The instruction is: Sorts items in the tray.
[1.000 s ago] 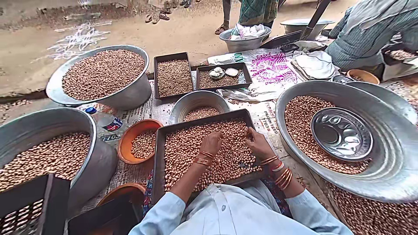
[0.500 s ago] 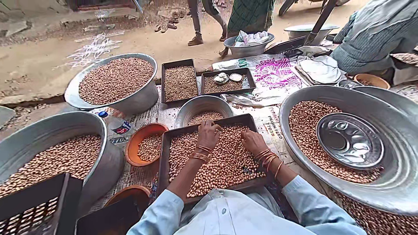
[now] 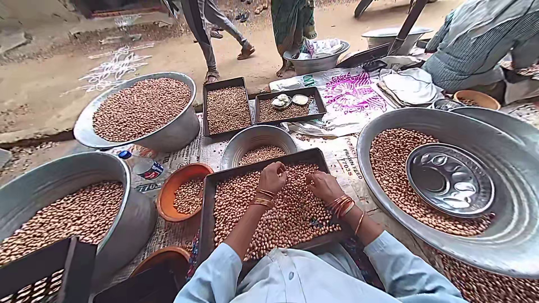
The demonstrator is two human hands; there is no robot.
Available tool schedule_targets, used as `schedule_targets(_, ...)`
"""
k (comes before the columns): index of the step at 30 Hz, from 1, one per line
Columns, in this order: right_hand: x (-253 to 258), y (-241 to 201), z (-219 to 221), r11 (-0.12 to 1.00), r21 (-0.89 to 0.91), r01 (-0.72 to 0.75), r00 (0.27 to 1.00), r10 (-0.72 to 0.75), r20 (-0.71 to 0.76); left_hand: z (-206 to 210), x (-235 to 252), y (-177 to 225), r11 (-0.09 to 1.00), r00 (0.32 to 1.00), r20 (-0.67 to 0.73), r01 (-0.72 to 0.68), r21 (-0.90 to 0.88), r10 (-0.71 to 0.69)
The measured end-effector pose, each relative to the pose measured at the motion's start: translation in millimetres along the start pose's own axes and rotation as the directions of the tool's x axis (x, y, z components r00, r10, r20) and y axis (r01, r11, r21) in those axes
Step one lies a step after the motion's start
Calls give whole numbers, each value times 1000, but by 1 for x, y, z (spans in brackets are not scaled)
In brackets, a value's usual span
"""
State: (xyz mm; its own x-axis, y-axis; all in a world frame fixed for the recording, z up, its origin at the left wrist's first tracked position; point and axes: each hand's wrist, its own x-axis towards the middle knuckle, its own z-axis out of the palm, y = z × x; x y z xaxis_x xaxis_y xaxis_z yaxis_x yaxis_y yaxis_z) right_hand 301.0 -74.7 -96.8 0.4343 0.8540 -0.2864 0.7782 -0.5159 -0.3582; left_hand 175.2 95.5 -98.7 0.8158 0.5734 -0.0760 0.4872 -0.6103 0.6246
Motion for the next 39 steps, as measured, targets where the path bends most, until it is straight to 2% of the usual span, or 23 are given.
schedule_targets(2,2,-2,1,1000,-12,-12,1000,12,22,-15,3,-15,972,988,-73,116,-203,-133)
schedule_targets(3,3,-3,1,999,-23,-22,999,23,41,-19,5,-20,965,984,-77,141,-219,-161)
schedule_targets(5,4,-5,2,998,-47,-37,997,40,64,-21,4,-18,988,992,-24,119,-95,-122)
schedule_targets(8,3,-6,3,996,-75,-43,996,48,75,-4,6,-9,987,993,119,-15,161,-5)
schedule_targets(10,3,-5,5,996,-81,-42,996,48,78,7,10,-2,951,981,194,-41,306,-21)
schedule_targets(14,2,-4,10,991,-115,-66,992,77,95,19,13,5,920,977,213,-58,387,-28)
schedule_targets(17,5,0,5,999,10,-36,996,35,80,16,7,-2,937,977,211,-62,344,-13)
schedule_targets(19,4,10,3,964,258,64,997,-52,-54,10,2,-9,955,973,231,-53,293,-17)
schedule_targets(20,3,17,4,893,431,129,987,-73,-143,7,-1,-14,967,970,241,-50,249,-12)
schedule_targets(21,0,23,5,761,620,194,972,-62,-227,4,-3,-19,979,970,243,-54,195,5)
schedule_targets(22,-2,26,6,551,794,256,957,-27,-290,0,-7,-23,989,971,237,-67,129,35)
schedule_targets(23,-6,28,6,293,906,307,945,16,-326,-5,-12,-28,995,970,228,-91,41,79)
schedule_targets(24,-12,29,3,102,938,330,940,50,-336,-10,-18,-33,991,962,241,-115,-71,129)
schedule_targets(25,-19,33,-1,8,940,341,935,96,-340,-17,-27,-38,974,940,291,-126,-188,178)
schedule_targets(26,-27,37,-5,5,941,339,929,154,-335,-26,-38,-42,948,901,368,-119,-296,228)
schedule_targets(28,-42,49,-10,138,950,280,918,253,-307,-41,-63,-53,905,759,562,-80,-418,327)
schedule_targets(29,-48,55,-12,245,940,237,914,273,-301,-47,-74,-59,897,675,643,-67,-436,363)
schedule_targets(31,-58,61,-17,538,837,103,923,262,-281,-54,-92,-67,908,521,759,-81,-411,390)
schedule_targets(33,-62,51,-26,804,595,-24,941,218,-257,-48,-104,-65,925,433,819,-131,-357,378)
schedule_targets(35,-56,32,-31,927,361,-103,963,185,-198,-30,-110,-56,938,391,855,-195,-285,341)
schedule_targets(37,-44,16,-30,974,181,-137,981,158,-110,-4,-108,-42,947,383,876,-246,-208,292)
schedule_targets(39,-29,3,-22,994,-9,-113,991,112,-69,16,-97,-31,960,471,846,-233,-156,251)
